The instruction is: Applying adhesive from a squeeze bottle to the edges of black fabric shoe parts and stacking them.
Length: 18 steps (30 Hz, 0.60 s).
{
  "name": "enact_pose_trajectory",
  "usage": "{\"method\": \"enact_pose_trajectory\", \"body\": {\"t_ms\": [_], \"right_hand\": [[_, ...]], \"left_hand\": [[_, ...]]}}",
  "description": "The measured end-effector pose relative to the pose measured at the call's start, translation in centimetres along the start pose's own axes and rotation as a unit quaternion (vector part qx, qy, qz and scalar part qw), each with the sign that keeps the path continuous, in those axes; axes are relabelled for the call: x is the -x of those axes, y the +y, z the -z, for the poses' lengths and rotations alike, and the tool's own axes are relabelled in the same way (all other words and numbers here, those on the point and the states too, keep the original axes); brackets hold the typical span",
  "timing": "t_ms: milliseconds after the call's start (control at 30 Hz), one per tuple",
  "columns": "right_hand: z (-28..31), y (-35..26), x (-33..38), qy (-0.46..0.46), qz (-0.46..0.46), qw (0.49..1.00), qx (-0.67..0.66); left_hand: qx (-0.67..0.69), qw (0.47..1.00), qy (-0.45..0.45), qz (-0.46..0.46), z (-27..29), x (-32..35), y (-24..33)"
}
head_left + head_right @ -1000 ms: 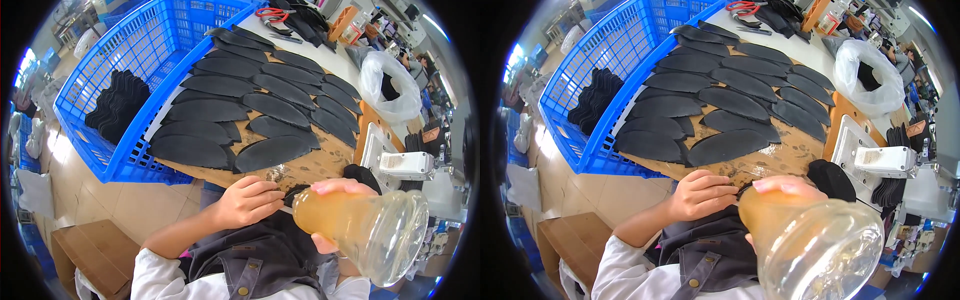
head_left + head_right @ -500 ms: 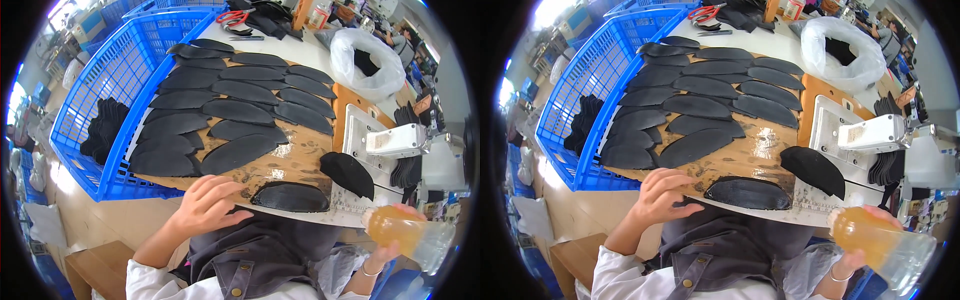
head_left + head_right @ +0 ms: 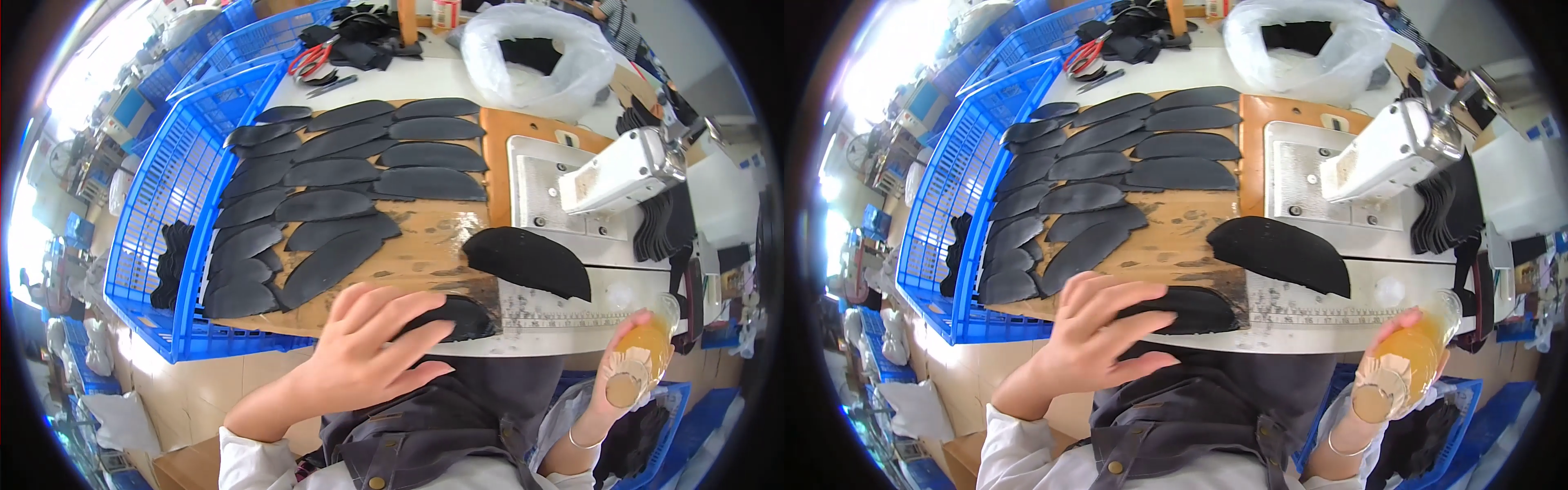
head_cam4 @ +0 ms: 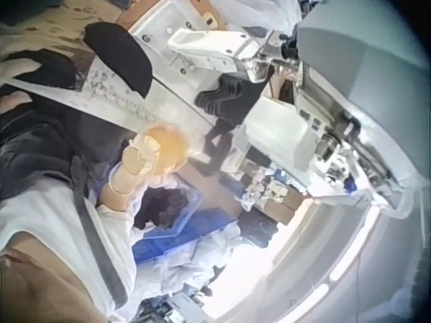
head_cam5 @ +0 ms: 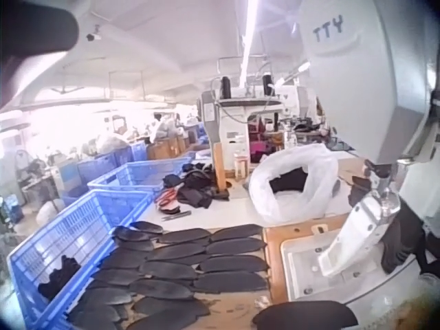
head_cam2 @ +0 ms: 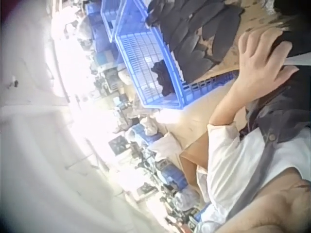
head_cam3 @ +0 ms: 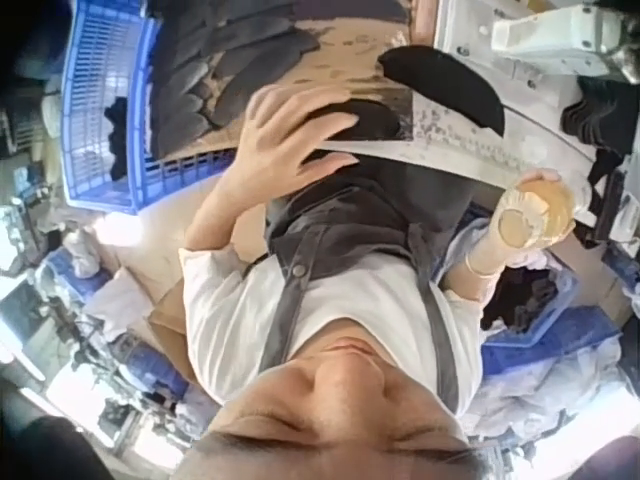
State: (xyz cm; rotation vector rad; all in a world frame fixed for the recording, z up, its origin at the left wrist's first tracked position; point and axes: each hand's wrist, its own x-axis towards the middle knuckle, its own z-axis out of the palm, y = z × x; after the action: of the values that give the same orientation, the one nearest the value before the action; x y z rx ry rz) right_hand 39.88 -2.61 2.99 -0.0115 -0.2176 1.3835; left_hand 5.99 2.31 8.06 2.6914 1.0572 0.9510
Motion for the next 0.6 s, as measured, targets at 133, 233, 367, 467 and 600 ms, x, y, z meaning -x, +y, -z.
{"method": "enact_pose_trajectory", "body": {"t_ms": [133, 233, 367, 467, 600], "right_hand": [[-0.8, 0.5, 0.4, 0.094, 0.033, 0.993, -0.057], [-1.6, 0.6, 0.4, 0.085, 0.012, 0.989, -0.121], [-2.2, 0.0, 0.0, 0.048, -0.023, 0.997, -0.046], [-2.9, -0.1, -0.3, 0.075, -0.016, 0.992, -0.098], [-3.9, -0.3, -1.2, 0.083, -0.019, 0.954, -0.286]], "left_hand": [[-0.003, 0.993, -0.116, -0.002, -3.3, -2.4, 0.8], [-0.020, 0.987, -0.162, 0.002, -4.8, -3.0, 1.0], [-0.036, 0.985, -0.166, 0.001, -5.0, -3.3, 1.1], [-0.045, 0.989, -0.143, -0.006, -4.9, -3.1, 1.1], [-0.039, 0.995, -0.093, -0.002, -5.0, -2.7, 0.9]]}}
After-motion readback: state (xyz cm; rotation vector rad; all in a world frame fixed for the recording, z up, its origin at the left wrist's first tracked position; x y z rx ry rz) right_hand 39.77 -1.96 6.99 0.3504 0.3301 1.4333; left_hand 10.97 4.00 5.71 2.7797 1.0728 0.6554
